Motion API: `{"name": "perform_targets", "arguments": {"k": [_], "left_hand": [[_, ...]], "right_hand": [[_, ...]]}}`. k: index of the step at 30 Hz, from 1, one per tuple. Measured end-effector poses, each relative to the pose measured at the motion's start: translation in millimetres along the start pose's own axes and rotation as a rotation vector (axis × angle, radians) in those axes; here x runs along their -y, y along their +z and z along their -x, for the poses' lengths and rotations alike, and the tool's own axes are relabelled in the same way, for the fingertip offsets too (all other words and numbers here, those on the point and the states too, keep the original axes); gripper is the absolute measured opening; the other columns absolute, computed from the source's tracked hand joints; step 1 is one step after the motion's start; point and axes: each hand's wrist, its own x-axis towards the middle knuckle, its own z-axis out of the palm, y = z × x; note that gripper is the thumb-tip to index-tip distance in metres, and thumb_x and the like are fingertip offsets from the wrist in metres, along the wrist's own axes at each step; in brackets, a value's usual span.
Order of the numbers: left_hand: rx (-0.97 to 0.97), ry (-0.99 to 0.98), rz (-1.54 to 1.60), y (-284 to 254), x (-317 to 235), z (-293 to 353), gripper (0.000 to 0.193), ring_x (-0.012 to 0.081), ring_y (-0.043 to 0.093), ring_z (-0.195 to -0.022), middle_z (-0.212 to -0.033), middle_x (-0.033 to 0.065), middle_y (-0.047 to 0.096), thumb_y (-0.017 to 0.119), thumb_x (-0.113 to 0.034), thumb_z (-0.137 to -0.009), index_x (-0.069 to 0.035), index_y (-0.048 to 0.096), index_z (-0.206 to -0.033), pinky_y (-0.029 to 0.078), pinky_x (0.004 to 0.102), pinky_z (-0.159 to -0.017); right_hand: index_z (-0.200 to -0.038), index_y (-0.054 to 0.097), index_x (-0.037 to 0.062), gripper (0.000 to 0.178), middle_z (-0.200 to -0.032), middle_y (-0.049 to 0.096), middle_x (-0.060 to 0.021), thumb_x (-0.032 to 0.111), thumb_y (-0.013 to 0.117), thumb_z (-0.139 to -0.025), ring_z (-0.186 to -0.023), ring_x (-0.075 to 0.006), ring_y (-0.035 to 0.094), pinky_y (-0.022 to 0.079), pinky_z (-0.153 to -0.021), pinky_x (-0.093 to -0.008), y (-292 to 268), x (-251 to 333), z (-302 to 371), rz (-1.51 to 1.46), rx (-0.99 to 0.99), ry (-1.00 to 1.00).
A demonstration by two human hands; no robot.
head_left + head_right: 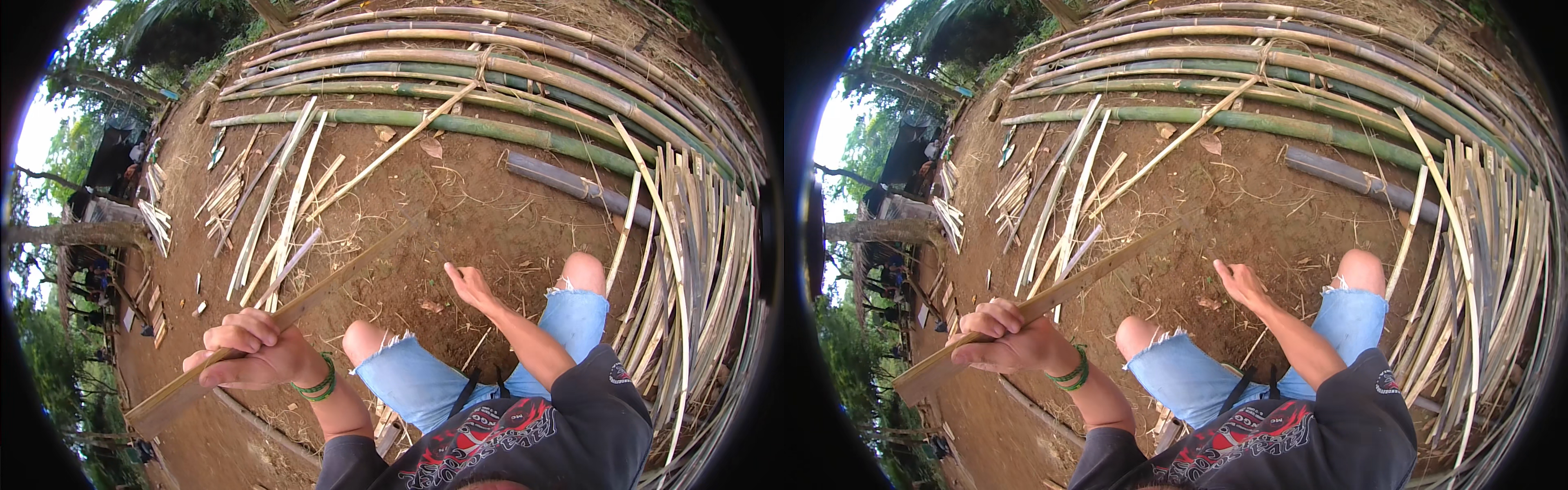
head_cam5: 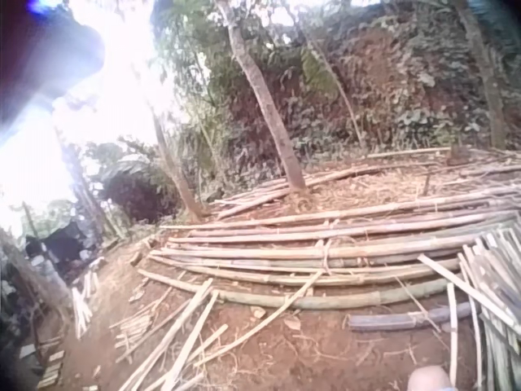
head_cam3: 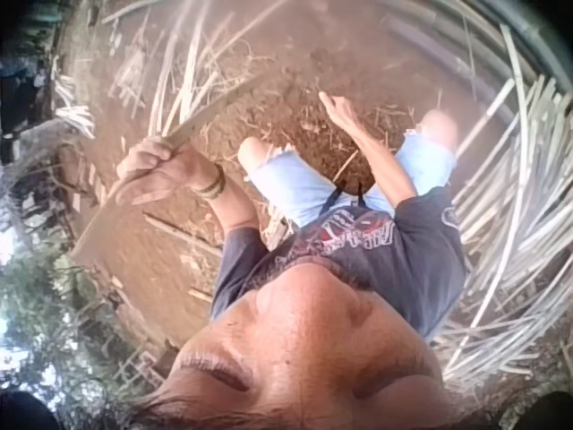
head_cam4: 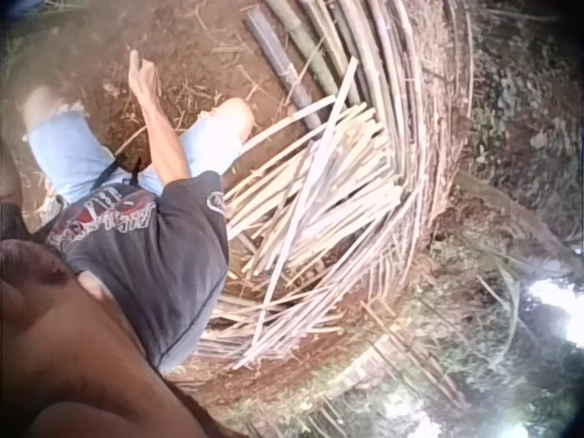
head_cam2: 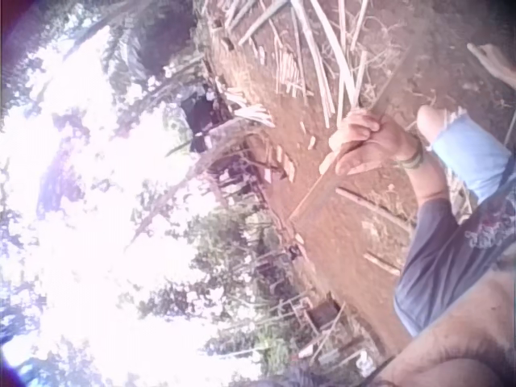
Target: The person sits on the ground and uses a machete to split long bamboo poles into thin strips. They repeatedly strike the bamboo against a wooden stake to separate the layers, then gather the resulting strips and place them in a pile.
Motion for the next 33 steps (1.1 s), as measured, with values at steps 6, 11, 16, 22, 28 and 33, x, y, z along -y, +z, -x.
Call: {"name": "perform_targets", "arguments": {"k": [6,11,16,22,28,33], "left_hand": [[-0.054,-0.065,-0.065,13,6,-6,0.059,0.0084,0.038,-0.041,-0.056,-0.0013,0.034,0.031,-0.057,-0.103,-0.01,0.04,-0.068,0.033,0.0197,-0.036],[-0.116,-0.03,-0.141,-3,3,-8,0.06,0.0084,0.037,-0.041,-0.056,-0.001,0.035,0.031,-0.057,-0.103,-0.009,0.043,-0.07,0.033,0.0199,-0.036],[0.083,-0.027,0.115,-6,9,-11,0.046,0.0086,0.041,-0.039,-0.054,-0.0003,0.039,0.031,-0.052,-0.104,-0.009,0.046,-0.093,0.038,0.0197,-0.035],[0.181,-0.083,0.246,-55,13,-23,0.041,0.0078,0.045,-0.04,-0.057,-0.0001,0.046,0.033,-0.052,-0.102,-0.013,0.045,-0.107,0.04,0.0185,-0.034],[0.166,-0.096,0.264,-53,18,-30,0.041,0.0072,0.042,-0.039,-0.055,-0.0006,0.045,0.035,-0.052,-0.101,-0.014,0.049,-0.108,0.038,0.0179,-0.035],[0.16,-0.112,0.295,-48,29,-37,0.041,0.007,0.039,-0.038,-0.053,-0.0008,0.042,0.036,-0.052,-0.101,-0.013,0.048,-0.106,0.034,0.0179,-0.034]], "right_hand": [[-0.084,0.066,-0.0101,0.081,-0.079,0.067,-0.0256,0.067,0.044,-0.094,-0.081,-0.0379,0.068,0.049,-0.076,-0.0507,3,-47,-49,0.046,-0.077,0.273],[-0.082,0.068,-0.0074,0.077,-0.079,0.067,-0.0281,0.065,0.046,-0.093,-0.082,-0.0395,0.068,0.049,-0.073,-0.0488,10,-27,-18,0.052,-0.075,-0.036],[-0.092,0.069,-0.0096,0.082,-0.095,0.068,-0.0317,0.068,0.044,-0.093,-0.094,-0.044,0.067,0.05,-0.084,-0.0506,0,-23,-57,0.039,-0.099,0.263],[-0.097,0.068,-0.0113,0.081,-0.099,0.068,-0.0311,0.066,0.043,-0.094,-0.097,-0.0444,0.066,0.049,-0.084,-0.0501,1,-16,-31,0.062,0.045,0.046],[-0.102,0.069,-0.0078,0.079,-0.107,0.065,-0.0337,0.066,0.041,-0.094,-0.105,-0.0456,0.063,0.047,-0.09,-0.0509,6,-33,-53,0.09,0.054,0.183],[-0.085,0.066,-0.0068,0.078,-0.088,0.066,-0.03,0.067,0.042,-0.094,-0.091,-0.0436,0.065,0.047,-0.08,-0.0501,-7,-77,-70,0.058,-0.097,0.232]]}}
